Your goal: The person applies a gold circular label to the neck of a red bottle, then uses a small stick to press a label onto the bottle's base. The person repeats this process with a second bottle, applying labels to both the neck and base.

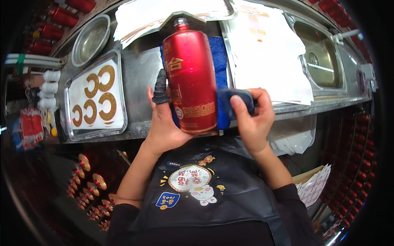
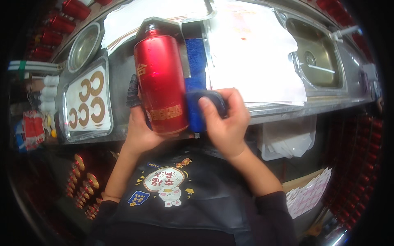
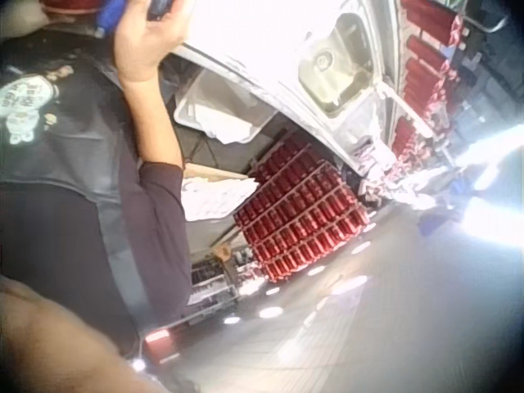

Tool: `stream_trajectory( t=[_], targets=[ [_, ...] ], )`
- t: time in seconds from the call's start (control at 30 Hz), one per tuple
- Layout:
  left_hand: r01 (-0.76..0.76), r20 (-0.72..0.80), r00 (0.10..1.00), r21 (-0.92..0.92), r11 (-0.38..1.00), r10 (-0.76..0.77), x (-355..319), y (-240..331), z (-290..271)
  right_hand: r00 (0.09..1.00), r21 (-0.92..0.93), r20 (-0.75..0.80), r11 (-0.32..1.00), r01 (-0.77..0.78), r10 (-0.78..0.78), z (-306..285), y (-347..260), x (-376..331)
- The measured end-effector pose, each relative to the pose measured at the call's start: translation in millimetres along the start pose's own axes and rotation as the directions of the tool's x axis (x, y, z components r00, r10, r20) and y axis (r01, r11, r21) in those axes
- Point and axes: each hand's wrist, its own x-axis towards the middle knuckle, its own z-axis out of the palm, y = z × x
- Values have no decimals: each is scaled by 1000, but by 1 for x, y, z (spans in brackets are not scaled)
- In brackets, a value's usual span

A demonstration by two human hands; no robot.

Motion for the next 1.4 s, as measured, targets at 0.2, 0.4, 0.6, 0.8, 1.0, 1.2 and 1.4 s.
stream_trajectory(
  t=[0.2,0.4,0.6,0.8,1.0,1.2,1.4],
  targets=[
    [54,60,997,34,998,-56,-1,-11,-4,881,-110,144,878,466,-450,3,-23,-12],
    [101,37,994,-27,994,-100,-1,-6,-2,970,-41,99,973,225,-220,-8,-16,0],
    [32,-20,999,13,999,-32,-2,-5,-1,997,-34,32,997,66,-65,-10,-7,12],
    [-148,-94,985,-4,989,147,1,-6,2,983,-78,45,980,181,-178,6,-17,21],
    [-91,-149,984,42,995,96,-9,3,0,998,9,51,999,45,-45,13,-13,11],
    [-342,-184,869,447,827,459,-7,13,-3,811,-356,47,749,559,-583,27,-15,-19],
    [-384,-177,876,311,870,450,-6,-5,1,647,-292,348,577,762,-678,30,-34,-21]
  ],
)
